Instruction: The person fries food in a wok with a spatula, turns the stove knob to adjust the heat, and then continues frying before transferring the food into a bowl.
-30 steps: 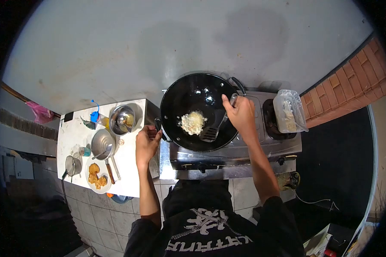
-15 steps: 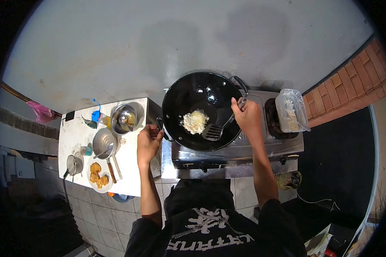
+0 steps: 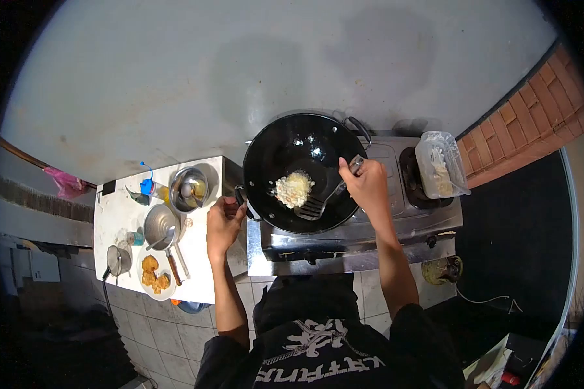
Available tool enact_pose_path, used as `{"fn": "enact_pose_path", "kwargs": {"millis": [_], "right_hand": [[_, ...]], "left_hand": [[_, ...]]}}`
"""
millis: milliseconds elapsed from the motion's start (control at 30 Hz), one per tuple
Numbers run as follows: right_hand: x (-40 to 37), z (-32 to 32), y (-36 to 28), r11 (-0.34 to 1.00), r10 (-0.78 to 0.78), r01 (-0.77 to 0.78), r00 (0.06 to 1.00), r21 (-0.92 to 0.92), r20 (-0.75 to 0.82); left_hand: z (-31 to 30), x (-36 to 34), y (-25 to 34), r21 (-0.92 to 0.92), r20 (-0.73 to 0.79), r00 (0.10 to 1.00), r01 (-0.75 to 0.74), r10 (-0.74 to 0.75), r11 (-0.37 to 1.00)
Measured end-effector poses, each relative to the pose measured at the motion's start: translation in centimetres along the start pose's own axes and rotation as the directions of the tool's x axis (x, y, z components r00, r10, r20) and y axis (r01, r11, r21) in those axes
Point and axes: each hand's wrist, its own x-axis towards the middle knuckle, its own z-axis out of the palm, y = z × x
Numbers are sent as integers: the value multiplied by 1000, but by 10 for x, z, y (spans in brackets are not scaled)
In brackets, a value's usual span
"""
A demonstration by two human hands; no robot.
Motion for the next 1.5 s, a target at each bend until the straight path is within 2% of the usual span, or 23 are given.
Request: {"fn": "enact_pose_path", "kwargs": {"millis": [33, 233, 300, 533, 733, 1067, 1167, 1233, 1367, 1433, 1467, 1500], "right_hand": [[-1, -1, -4, 998, -27, 27, 1000, -48, -8], [-9, 5, -7, 999, -24, 25, 999, -29, 44], [-12, 8, -8, 993, -113, 113, 994, 27, 2], [-18, 9, -17, 998, -27, 29, 999, -50, 38], [-24, 12, -29, 1000, 2, -2, 1000, -16, 3], [-33, 17, -41, 998, -48, 48, 999, 33, 16], [-35, 21, -38, 995, -71, 73, 997, 73, -25], [-34, 20, -36, 989, -102, 97, 994, 109, 45], [-27, 29, -26, 973, -94, 75, 993, 219, 77], [-25, 30, -21, 923, -144, 56, 968, 381, 206], [-22, 26, -18, 923, -148, 60, 968, 381, 205], [-18, 18, -20, 917, -105, -59, 919, 394, 380]], "left_hand": [[-1, 0, -1, 1, -3, 1000, 7, -7, 1000], [-1, -1, 4, -13, 4, 999, 36, -36, 999], [-2, -1, 5, -9, 8, 999, 32, -32, 999], [-1, -1, 2, 26, 10, 1000, 25, -25, 999], [-2, -2, 5, -5, 9, 1000, 18, -18, 1000], [-2, -2, 7, 9, 2, 1000, 11, -11, 1000], [-1, -1, 5, 8, 7, 1000, 15, -15, 1000], [-1, -2, 6, -9, 3, 1000, 17, -17, 1000], [0, 0, 3, -9, -9, 1000, 4, -5, 1000], [-2, -3, 11, 12, -4, 1000, 25, -25, 1000], [-2, -2, 13, 11, -7, 1000, 23, -23, 1000], [-2, -2, 13, 7, 3, 1000, 31, -31, 999]]}}
